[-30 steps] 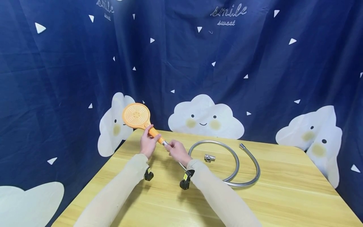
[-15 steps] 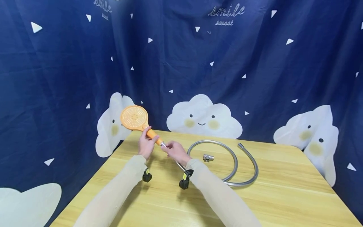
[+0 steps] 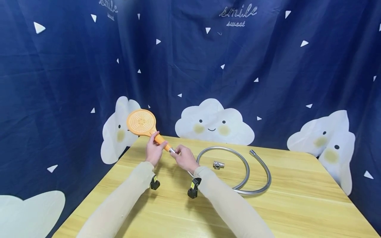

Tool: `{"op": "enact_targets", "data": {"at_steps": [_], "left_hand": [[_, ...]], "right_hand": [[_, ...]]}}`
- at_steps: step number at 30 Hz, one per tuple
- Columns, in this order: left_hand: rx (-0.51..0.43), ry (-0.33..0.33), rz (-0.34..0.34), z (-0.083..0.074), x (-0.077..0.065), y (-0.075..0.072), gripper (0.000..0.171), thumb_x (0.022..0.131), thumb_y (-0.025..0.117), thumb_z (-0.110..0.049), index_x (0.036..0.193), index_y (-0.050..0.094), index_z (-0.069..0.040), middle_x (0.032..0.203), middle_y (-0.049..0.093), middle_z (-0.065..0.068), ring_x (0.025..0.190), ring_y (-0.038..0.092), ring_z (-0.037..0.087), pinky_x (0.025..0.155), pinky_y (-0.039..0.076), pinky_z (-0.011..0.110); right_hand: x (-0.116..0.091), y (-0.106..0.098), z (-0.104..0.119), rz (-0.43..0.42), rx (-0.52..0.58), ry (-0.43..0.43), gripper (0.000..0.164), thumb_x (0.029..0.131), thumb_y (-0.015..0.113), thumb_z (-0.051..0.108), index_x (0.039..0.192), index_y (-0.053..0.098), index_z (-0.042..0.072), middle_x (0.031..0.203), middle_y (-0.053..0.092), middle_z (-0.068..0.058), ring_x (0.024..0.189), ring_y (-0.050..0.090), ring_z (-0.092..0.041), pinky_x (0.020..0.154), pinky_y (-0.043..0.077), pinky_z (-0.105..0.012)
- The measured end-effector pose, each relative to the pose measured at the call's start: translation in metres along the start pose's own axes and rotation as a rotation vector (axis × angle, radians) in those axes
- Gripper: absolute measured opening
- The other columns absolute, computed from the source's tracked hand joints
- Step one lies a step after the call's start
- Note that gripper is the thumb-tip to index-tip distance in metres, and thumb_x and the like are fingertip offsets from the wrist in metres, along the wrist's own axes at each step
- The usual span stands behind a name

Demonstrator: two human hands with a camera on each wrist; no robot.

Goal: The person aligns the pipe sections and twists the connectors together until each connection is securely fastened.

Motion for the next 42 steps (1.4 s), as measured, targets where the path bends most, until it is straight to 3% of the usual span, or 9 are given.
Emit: {"op": "enact_targets", "data": {"at_steps": [5, 12, 17, 22, 28, 32, 37, 40, 42], "left_hand": [[-0.004, 0.008, 0.002, -0.0033, -0.0002, -0.0002, 0.063, 0.090, 0.075, -0.009, 0.147, 0.049, -0.017, 0.124, 0.060, 0.019, 0.105, 0.060, 0.030, 0.078, 0.048, 0.025], [0.005, 0.008, 0.009, -0.0019, -0.0016, 0.0002, 0.063, 0.091, 0.073, -0.008, 0.149, 0.047, -0.015, 0.125, 0.059, 0.020, 0.107, 0.060, 0.030, 0.078, 0.048, 0.022], [0.007, 0.006, 0.001, -0.0006, -0.0021, -0.0014, 0.063, 0.091, 0.074, -0.009, 0.148, 0.048, -0.014, 0.125, 0.059, 0.020, 0.107, 0.060, 0.031, 0.082, 0.049, 0.027], [0.000, 0.006, -0.003, -0.0018, -0.0019, -0.0015, 0.062, 0.091, 0.074, -0.008, 0.147, 0.049, -0.015, 0.123, 0.060, 0.020, 0.106, 0.060, 0.030, 0.083, 0.049, 0.028], [0.004, 0.003, 0.005, -0.0041, -0.0015, 0.0006, 0.062, 0.090, 0.075, -0.010, 0.147, 0.050, -0.016, 0.122, 0.061, 0.019, 0.106, 0.061, 0.029, 0.081, 0.048, 0.026], [0.024, 0.004, 0.000, -0.0048, -0.0003, 0.0011, 0.063, 0.090, 0.075, -0.010, 0.148, 0.049, -0.017, 0.123, 0.061, 0.019, 0.106, 0.061, 0.029, 0.080, 0.048, 0.025], [0.038, 0.007, 0.002, -0.0062, -0.0008, 0.0013, 0.062, 0.091, 0.074, -0.012, 0.148, 0.048, -0.018, 0.125, 0.061, 0.019, 0.107, 0.061, 0.030, 0.082, 0.049, 0.028], [0.035, 0.009, 0.002, -0.0070, -0.0021, 0.0011, 0.062, 0.091, 0.075, -0.013, 0.147, 0.049, -0.018, 0.125, 0.061, 0.019, 0.108, 0.061, 0.031, 0.083, 0.050, 0.031], [0.037, 0.013, -0.002, -0.0071, -0.0027, 0.0006, 0.062, 0.090, 0.075, -0.012, 0.147, 0.050, -0.017, 0.124, 0.062, 0.020, 0.107, 0.062, 0.032, 0.082, 0.050, 0.031]], "right_hand": [[0.0020, 0.0024, -0.0008, 0.053, 0.088, 0.045, 0.026, 0.103, 0.056, 0.030, 0.092, 0.066, 0.009, 0.075, 0.062, -0.005, 0.059, 0.053, -0.014, 0.049, 0.040, -0.025], [0.0007, 0.0076, -0.0051, 0.112, 0.203, 0.123, 0.034, 0.106, 0.050, 0.031, 0.094, 0.069, 0.005, 0.100, 0.070, -0.021, 0.071, 0.066, -0.023, 0.057, 0.048, -0.025], [0.0001, 0.0080, -0.0059, 0.092, 0.171, 0.120, 0.031, 0.099, 0.062, 0.038, 0.100, 0.070, 0.007, 0.094, 0.071, -0.016, 0.064, 0.060, -0.014, 0.053, 0.043, -0.024], [0.0004, 0.0096, -0.0066, 0.045, 0.149, 0.092, 0.026, 0.090, 0.076, 0.029, 0.098, 0.063, 0.008, 0.079, 0.062, -0.002, 0.061, 0.053, -0.010, 0.052, 0.042, -0.023], [-0.0023, 0.0062, -0.0056, 0.004, 0.200, 0.097, 0.020, 0.093, 0.073, 0.022, 0.094, 0.060, 0.005, 0.078, 0.060, -0.002, 0.062, 0.054, -0.011, 0.052, 0.044, -0.023], [-0.0025, 0.0050, -0.0047, 0.018, 0.225, 0.087, 0.020, 0.097, 0.067, 0.024, 0.093, 0.062, 0.005, 0.083, 0.063, -0.009, 0.062, 0.057, -0.012, 0.052, 0.045, -0.023], [-0.0029, 0.0060, -0.0035, 0.074, 0.262, 0.104, 0.029, 0.104, 0.056, 0.029, 0.095, 0.068, 0.004, 0.097, 0.068, -0.021, 0.074, 0.067, -0.031, 0.061, 0.053, -0.034], [-0.0028, 0.0076, -0.0046, 0.100, 0.277, 0.127, 0.035, 0.105, 0.053, 0.033, 0.098, 0.071, 0.004, 0.099, 0.070, -0.021, 0.087, 0.068, -0.044, 0.068, 0.055, -0.039], [-0.0024, 0.0079, -0.0060, 0.102, 0.277, 0.143, 0.035, 0.104, 0.054, 0.036, 0.102, 0.072, 0.005, 0.099, 0.070, -0.019, 0.090, 0.068, -0.045, 0.065, 0.053, -0.037]]}}
Point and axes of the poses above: each hand's wrist, its own x-axis towards the middle knuckle, its own y-axis out of the palm, z = x × y, the point moved 6 cm from there along x, towards the middle knuckle
